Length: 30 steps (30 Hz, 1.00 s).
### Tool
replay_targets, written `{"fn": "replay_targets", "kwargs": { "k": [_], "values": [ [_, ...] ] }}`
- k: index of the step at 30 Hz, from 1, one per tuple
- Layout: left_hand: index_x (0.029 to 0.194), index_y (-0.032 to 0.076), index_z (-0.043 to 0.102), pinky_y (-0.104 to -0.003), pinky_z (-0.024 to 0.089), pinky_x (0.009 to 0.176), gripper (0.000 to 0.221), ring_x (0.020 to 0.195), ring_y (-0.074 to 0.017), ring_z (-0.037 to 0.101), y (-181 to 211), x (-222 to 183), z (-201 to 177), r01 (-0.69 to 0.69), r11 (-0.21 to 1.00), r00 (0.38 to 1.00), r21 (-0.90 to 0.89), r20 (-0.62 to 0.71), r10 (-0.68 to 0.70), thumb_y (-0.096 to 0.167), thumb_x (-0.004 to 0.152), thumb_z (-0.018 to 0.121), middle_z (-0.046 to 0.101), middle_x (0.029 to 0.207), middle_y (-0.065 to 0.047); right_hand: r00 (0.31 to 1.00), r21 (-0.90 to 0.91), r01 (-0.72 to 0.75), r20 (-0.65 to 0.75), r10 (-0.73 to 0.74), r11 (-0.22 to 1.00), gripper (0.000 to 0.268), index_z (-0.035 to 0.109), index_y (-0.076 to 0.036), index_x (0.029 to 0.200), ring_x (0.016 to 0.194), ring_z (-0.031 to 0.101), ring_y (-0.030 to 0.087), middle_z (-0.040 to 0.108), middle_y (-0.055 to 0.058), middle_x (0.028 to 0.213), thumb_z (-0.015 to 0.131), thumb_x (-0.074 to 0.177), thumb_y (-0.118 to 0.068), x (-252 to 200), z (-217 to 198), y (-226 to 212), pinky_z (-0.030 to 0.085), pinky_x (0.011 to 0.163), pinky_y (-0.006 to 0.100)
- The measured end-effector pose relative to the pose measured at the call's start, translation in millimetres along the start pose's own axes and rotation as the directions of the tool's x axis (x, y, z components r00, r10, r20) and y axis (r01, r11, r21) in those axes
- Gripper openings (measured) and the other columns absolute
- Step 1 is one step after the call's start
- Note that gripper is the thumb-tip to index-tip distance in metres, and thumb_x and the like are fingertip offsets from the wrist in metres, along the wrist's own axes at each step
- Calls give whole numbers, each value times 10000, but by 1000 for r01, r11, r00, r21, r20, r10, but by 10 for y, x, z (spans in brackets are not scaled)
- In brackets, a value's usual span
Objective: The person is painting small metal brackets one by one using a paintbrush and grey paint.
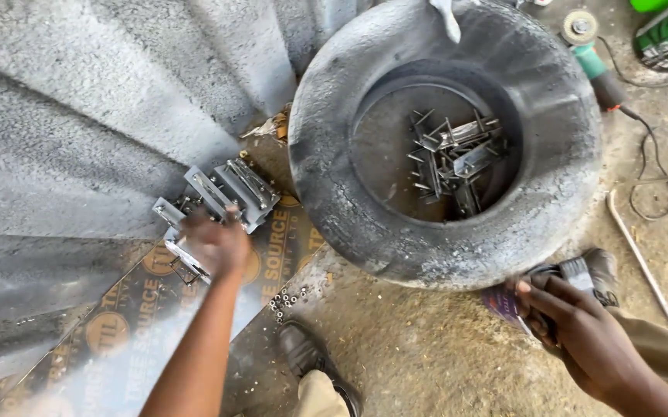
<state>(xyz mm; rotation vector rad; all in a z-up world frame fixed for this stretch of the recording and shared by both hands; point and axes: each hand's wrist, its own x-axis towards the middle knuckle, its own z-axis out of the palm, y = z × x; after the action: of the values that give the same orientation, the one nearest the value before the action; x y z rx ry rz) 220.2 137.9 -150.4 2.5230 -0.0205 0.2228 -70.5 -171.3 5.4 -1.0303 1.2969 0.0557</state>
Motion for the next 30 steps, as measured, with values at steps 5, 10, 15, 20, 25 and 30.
{"fn": "replay_targets", "kwargs": {
  "k": [5,10,15,20,25,30],
  "values": [
    [1087,69,633,-238,454,521,349,717,-143,565,1205,-642,540,-446,888,883,-116,109,458,390,1018,515,648,921,-37,957,20,210,199,-210,977,241,704,81,1165,609,433,159,532,132,750,588,993,-42,-323,-172,-221,277,502,264],
    [1099,28,645,-366,538,666,306,846,-251,665,1755,-1005,1506,-394,853,732,-341,445,516,307,974,641,704,990,-105,981,-258,150,161,-110,954,292,852,94,1117,748,566,323,644,228,812,700,905,-37,-699,-176,-408,396,668,420],
    [1160,72,639,-525,451,1002,350,1169,-402,604,2060,-954,2564,-43,999,768,27,641,16,344,940,649,667,1200,-183,925,-182,-3,373,71,983,225,876,70,1040,628,621,232,669,156,711,887,827,-3,-391,-439,271,430,570,312],
    [1002,91,722,-512,599,856,394,1025,-373,742,1716,-863,3375,47,997,761,55,645,-72,433,810,685,771,965,-133,934,-152,37,357,20,988,204,873,76,1007,583,628,231,690,168,680,879,818,-1,-38,-626,187,451,541,313],
    [1005,122,711,-436,598,907,333,1099,-318,729,1454,-955,3533,168,973,678,160,698,-232,375,795,658,757,1059,-112,929,-82,105,364,-68,991,179,871,85,966,526,635,230,716,184,640,867,807,2,37,-631,120,479,503,315],
    [760,-2,717,-370,526,602,124,679,-279,670,1255,-807,3233,699,483,649,-528,751,-119,109,725,760,633,712,-158,894,39,210,397,-208,977,150,867,96,911,449,645,230,751,204,586,853,792,6,-150,-481,75,515,453,317]
  ]
}}
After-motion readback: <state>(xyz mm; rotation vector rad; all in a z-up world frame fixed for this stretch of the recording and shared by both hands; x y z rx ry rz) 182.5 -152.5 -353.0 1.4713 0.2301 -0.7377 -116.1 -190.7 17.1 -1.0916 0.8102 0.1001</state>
